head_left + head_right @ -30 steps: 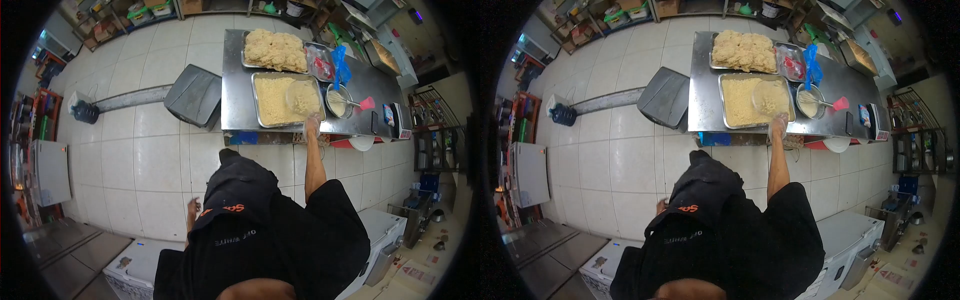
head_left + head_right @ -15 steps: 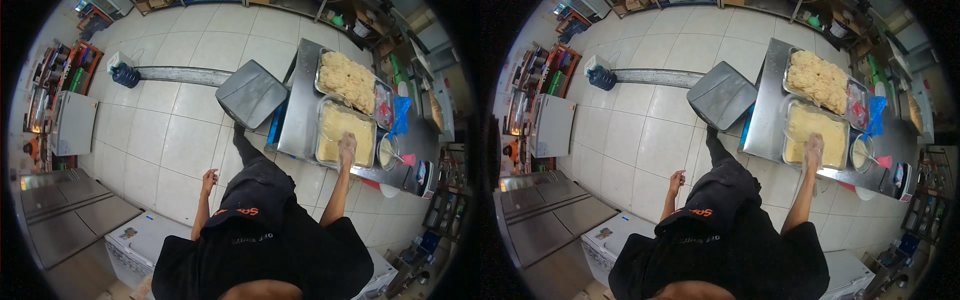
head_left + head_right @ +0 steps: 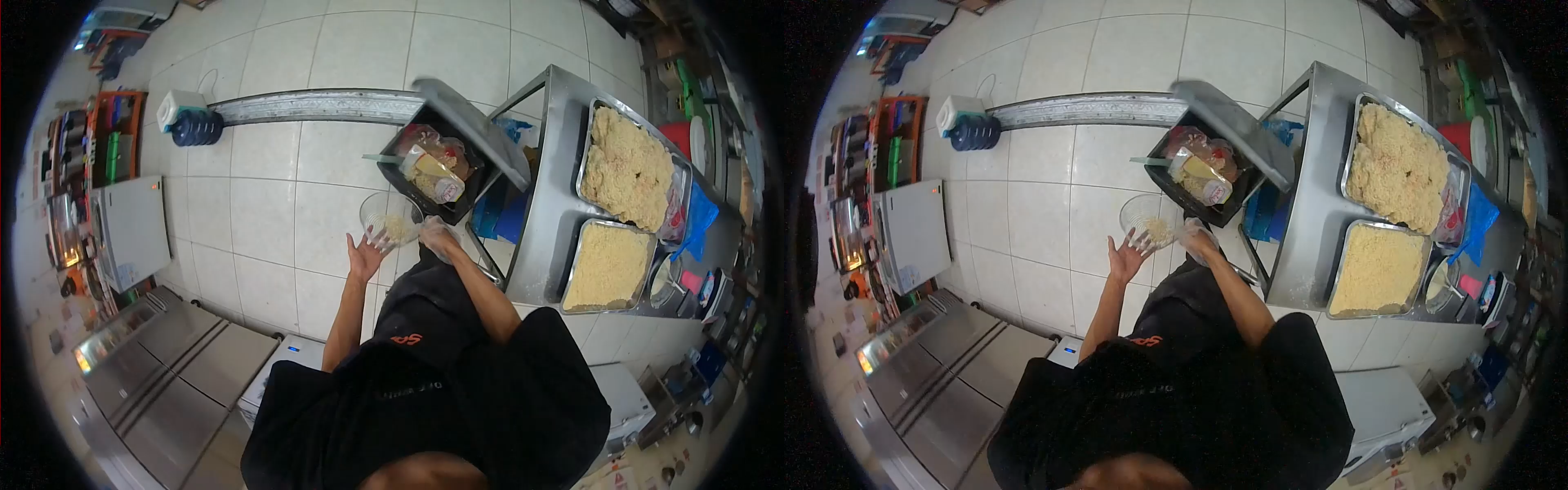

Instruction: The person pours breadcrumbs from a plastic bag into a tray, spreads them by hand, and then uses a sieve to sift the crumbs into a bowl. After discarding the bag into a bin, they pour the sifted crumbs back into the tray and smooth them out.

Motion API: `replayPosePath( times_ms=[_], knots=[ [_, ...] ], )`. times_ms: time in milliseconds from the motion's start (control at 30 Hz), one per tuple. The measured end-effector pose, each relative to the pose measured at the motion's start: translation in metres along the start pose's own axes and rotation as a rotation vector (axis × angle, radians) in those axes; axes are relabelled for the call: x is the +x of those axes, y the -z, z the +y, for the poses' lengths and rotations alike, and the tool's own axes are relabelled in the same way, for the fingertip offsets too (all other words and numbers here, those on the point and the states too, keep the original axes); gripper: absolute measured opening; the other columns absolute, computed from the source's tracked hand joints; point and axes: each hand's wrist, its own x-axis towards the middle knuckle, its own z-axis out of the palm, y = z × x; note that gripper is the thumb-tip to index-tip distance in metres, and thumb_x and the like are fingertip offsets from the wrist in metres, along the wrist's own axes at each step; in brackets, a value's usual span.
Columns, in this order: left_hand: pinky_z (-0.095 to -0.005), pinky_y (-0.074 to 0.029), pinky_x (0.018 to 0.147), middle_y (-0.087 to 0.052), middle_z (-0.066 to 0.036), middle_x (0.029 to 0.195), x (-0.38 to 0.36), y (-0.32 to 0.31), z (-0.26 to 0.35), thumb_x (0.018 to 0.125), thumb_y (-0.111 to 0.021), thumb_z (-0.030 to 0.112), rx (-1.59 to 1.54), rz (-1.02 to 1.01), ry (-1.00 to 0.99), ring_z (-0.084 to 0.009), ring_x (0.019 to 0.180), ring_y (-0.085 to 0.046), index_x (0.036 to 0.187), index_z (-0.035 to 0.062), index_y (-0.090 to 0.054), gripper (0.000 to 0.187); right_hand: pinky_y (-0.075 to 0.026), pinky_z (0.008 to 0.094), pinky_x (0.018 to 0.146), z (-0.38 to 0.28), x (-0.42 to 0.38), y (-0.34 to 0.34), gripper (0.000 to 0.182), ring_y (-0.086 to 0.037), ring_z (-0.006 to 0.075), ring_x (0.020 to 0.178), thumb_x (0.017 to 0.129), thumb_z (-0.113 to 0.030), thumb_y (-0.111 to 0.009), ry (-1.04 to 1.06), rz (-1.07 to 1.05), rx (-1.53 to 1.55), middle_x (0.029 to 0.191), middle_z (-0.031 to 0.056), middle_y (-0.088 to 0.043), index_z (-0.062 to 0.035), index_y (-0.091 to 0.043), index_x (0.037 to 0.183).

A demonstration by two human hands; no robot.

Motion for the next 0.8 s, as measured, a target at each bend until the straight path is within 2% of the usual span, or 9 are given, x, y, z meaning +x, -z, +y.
replayPosePath(
  times_ms=[67,133,233,267,333,400,600,700,800],
  knots=[
    [-0.0520,-0.022,0.109,-0.029,-0.018,0.142,0.043,-0.017,0.016,0.087,-0.030,0.066,0.043,-0.017,0.018,-0.0349,0.130,-0.030,0.140,0.0076,-0.028,0.079,-0.047,0.0343,0.066,0.007,0.046,-0.010,0.033,-0.058,0.0252,0.071,0.087,-0.032,-0.052,-0.061,0.364,-0.043,0.081,0.0096,-0.061,0.0003,-0.060,0.087],
    [-0.0504,-0.022,0.109,-0.030,-0.017,0.142,0.088,-0.038,0.026,0.089,-0.028,0.064,0.157,-0.031,0.035,-0.0330,0.131,-0.031,0.139,0.0073,-0.029,0.076,-0.048,0.0339,0.076,0.160,0.218,-0.064,0.040,-0.061,0.0263,0.080,0.086,-0.034,-0.049,-0.121,0.450,-0.143,0.091,0.0138,-0.065,0.0020,-0.064,0.096],
    [-0.0467,-0.022,0.109,-0.034,-0.017,0.140,0.144,-0.055,0.032,0.091,-0.027,0.061,0.440,-0.126,-0.054,-0.0284,0.133,-0.028,0.140,0.0070,-0.029,0.073,-0.039,0.0303,0.047,0.143,0.202,0.011,0.028,-0.049,0.0156,0.051,0.086,-0.033,-0.055,-0.312,-0.017,0.888,0.062,0.0037,-0.055,-0.0068,-0.066,0.087],
    [-0.0412,-0.021,0.109,-0.035,-0.016,0.141,0.164,-0.052,0.027,0.096,-0.027,0.051,0.574,0.082,-0.138,-0.0260,0.132,-0.031,0.138,0.0039,-0.033,0.063,-0.036,0.0290,0.038,0.135,0.200,0.025,0.025,-0.045,0.0121,0.042,0.086,-0.033,-0.057,-0.367,-0.182,1.227,0.052,0.0004,-0.052,-0.0097,-0.066,0.084],
    [-0.0383,-0.019,0.110,-0.031,-0.018,0.142,0.195,-0.045,0.009,0.097,-0.031,0.044,0.813,-0.036,-0.200,-0.0272,0.134,-0.026,0.138,0.0006,-0.030,0.060,-0.033,0.0293,0.034,0.143,0.208,0.029,0.025,-0.042,0.0122,0.038,0.085,-0.032,-0.058,-0.471,-0.278,1.275,0.048,-0.0012,-0.047,-0.0087,-0.065,0.080],
    [-0.0354,-0.017,0.110,-0.028,-0.020,0.144,0.222,-0.039,-0.019,0.098,-0.035,0.037,1.048,-0.174,-0.265,-0.0285,0.136,-0.021,0.138,-0.0028,-0.027,0.057,-0.028,0.0303,0.029,0.058,0.154,0.056,0.024,-0.040,0.0125,0.034,0.084,-0.031,-0.059,-0.682,-0.068,1.084,0.047,-0.0024,-0.045,-0.0090,-0.061,0.074],
    [-0.0359,-0.015,0.111,-0.014,-0.021,0.149,0.203,-0.104,-0.056,0.095,-0.043,0.036,1.513,-0.148,-0.535,-0.0358,0.138,-0.012,0.141,-0.0051,-0.018,0.067,-0.031,0.0318,0.033,0.068,0.139,0.069,0.017,-0.043,0.0127,0.040,0.083,-0.023,-0.062,-0.503,-0.104,1.426,0.056,0.0036,-0.052,-0.0081,-0.059,0.075],
    [-0.0369,-0.012,0.111,-0.012,-0.021,0.149,0.185,-0.113,-0.040,0.095,-0.044,0.036,2.015,-0.378,-0.873,-0.0354,0.139,-0.009,0.142,-0.0035,-0.015,0.067,-0.031,0.0314,0.034,0.066,0.126,0.062,0.016,-0.043,0.0125,0.041,0.083,-0.023,-0.061,-0.397,-0.054,1.411,0.056,0.0030,-0.051,-0.0084,-0.060,0.077],
    [-0.0385,-0.011,0.112,-0.015,-0.020,0.149,0.196,-0.082,-0.052,0.095,-0.044,0.038,1.630,-0.202,-0.337,-0.0325,0.139,-0.009,0.143,-0.0014,-0.016,0.068,-0.031,0.0310,0.035,0.063,0.117,0.044,0.016,-0.043,0.0123,0.042,0.083,-0.024,-0.060,-0.263,0.042,1.333,0.057,0.0025,-0.050,-0.0087,-0.060,0.078]
  ],
)
